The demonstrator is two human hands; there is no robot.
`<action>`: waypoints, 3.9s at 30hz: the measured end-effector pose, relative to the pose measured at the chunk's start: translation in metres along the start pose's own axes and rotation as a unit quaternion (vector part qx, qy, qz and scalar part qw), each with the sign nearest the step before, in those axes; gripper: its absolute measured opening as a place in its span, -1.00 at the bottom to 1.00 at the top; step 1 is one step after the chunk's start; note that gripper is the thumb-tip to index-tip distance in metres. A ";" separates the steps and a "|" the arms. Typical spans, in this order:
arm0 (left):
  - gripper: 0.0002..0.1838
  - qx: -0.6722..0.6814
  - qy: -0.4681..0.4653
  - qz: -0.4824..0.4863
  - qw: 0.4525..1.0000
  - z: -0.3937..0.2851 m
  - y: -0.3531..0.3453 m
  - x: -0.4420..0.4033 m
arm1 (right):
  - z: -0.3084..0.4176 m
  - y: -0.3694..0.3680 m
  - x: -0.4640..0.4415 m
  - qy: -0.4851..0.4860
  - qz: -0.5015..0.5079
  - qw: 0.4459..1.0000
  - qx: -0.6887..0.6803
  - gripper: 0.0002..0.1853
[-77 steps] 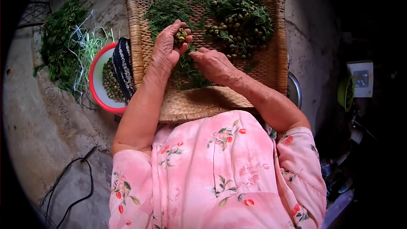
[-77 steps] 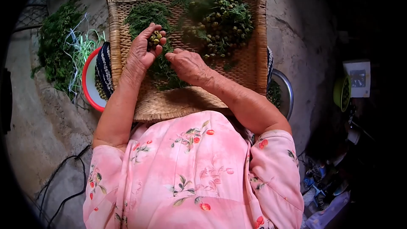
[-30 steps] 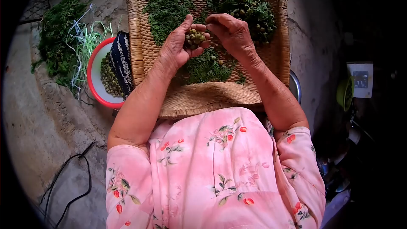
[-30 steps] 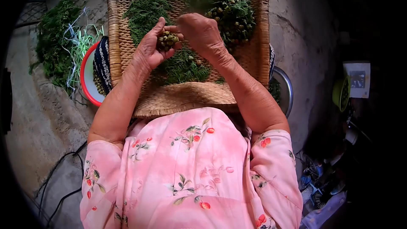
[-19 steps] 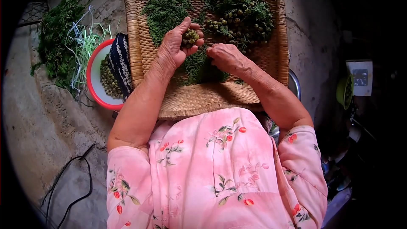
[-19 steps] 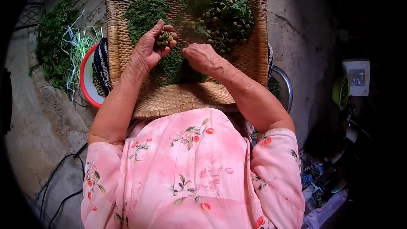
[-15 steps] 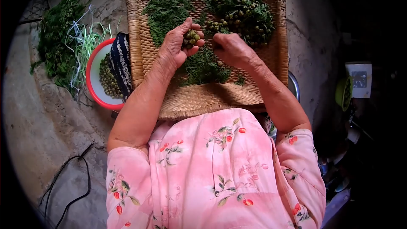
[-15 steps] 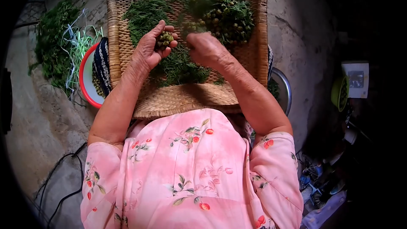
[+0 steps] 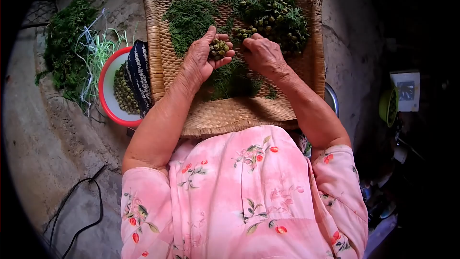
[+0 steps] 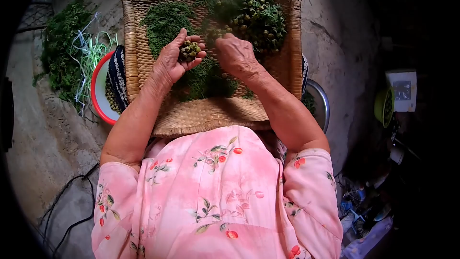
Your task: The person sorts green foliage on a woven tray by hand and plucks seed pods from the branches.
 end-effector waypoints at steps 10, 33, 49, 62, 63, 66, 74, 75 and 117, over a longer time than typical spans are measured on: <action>-0.56 0.032 0.023 -0.014 0.999 0.003 -0.008 0.008 | 0.022 0.027 -0.011 -0.043 -0.108 0.927 -0.358 -0.81; -0.57 -0.007 -0.001 -0.017 1.000 0.000 0.002 -0.005 | -0.008 -0.023 0.001 0.009 0.019 0.999 0.042 -0.82; -0.54 0.004 0.033 0.015 0.999 0.002 -0.013 0.016 | 0.026 0.018 -0.007 -0.094 -0.086 0.897 -0.424 -0.84; -0.59 0.004 0.010 0.033 0.999 -0.001 -0.006 0.004 | -0.004 -0.003 0.017 0.037 0.180 0.983 -0.011 -0.85; -0.59 0.000 0.012 0.027 1.000 0.000 -0.005 0.004 | -0.004 -0.012 0.021 0.048 0.195 0.979 0.015 -0.84; -0.60 -0.011 0.007 0.026 1.000 0.003 -0.004 0.001 | 0.000 -0.020 0.029 0.078 0.178 0.981 0.002 -0.90; -0.55 -0.010 0.015 0.031 0.999 0.005 -0.006 0.002 | 0.005 -0.002 0.025 0.049 0.127 0.990 -0.030 -0.90; -0.55 -0.013 0.019 0.027 0.999 0.005 -0.006 0.003 | 0.004 0.005 0.021 0.025 0.081 0.995 -0.047 -0.89; -0.57 0.001 0.031 0.001 1.000 0.006 -0.006 0.002 | -0.013 0.013 0.015 0.016 0.125 0.990 0.057 -0.84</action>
Point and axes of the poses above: each hand's wrist, its own x-axis away from the middle knuckle, its own y-axis out of the back of the hand, z = x × y, the point moved 3 cm from there along -x, towards the middle knuckle, and after that the axes turned 14 degrees about -z, right-handed, at the moved point
